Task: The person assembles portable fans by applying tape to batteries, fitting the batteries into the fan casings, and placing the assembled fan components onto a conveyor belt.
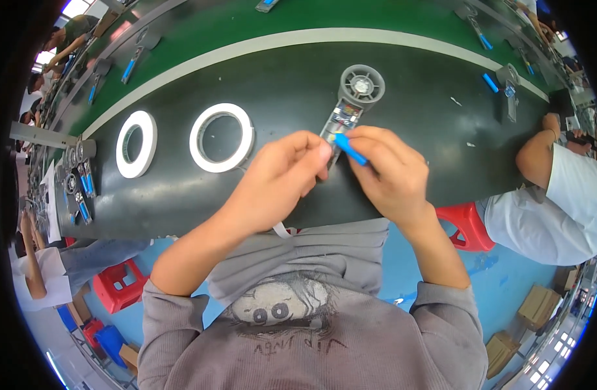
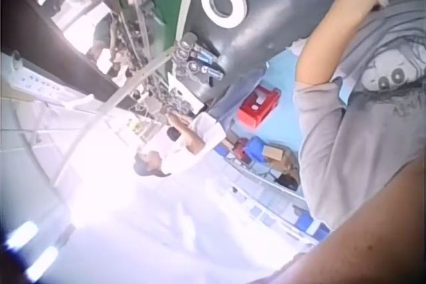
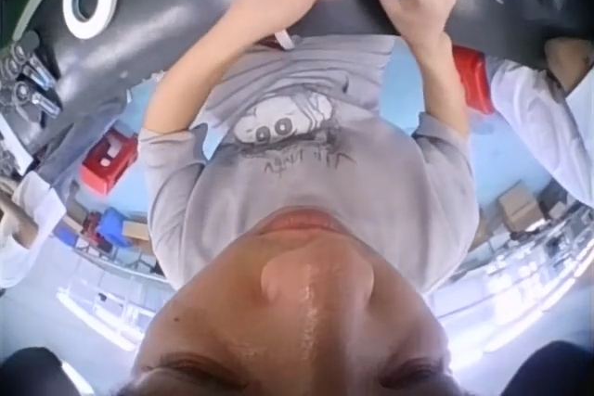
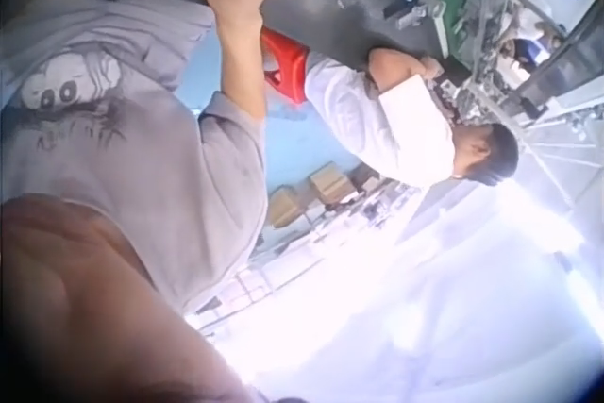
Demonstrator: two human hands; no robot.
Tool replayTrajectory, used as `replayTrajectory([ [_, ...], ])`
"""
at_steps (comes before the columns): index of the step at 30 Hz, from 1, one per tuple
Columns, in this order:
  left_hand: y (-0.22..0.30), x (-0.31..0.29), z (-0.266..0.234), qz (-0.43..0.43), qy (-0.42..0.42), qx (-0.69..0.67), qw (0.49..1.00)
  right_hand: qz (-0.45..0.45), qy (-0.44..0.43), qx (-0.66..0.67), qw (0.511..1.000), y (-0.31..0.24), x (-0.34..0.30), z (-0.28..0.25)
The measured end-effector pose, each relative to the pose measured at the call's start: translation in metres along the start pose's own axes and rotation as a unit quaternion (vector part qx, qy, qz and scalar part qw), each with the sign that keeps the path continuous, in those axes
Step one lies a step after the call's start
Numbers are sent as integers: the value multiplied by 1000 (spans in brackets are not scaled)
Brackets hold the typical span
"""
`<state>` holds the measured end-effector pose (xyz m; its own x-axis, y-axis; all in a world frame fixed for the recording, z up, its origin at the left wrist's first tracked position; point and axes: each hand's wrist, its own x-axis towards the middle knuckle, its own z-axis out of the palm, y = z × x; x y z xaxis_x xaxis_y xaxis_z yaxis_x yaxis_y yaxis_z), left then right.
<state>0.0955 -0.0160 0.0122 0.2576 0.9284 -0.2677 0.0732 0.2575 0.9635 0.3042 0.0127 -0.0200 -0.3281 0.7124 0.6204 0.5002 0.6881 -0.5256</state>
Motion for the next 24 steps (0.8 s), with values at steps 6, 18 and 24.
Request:
replayTrajectory([
  [6, -7, 14, 8, -54, -42, -147, 987, -81, -6, -1, 997, -1, -2, 0],
  [18, -5, 8, 15, -46, 8, -126, 991, -150, -59, 32, 986, 12, -7, -9],
  [24, -2, 2, -3, -64, 54, -98, 992, 230, -182, 379, 878, -7, 3, -8],
])
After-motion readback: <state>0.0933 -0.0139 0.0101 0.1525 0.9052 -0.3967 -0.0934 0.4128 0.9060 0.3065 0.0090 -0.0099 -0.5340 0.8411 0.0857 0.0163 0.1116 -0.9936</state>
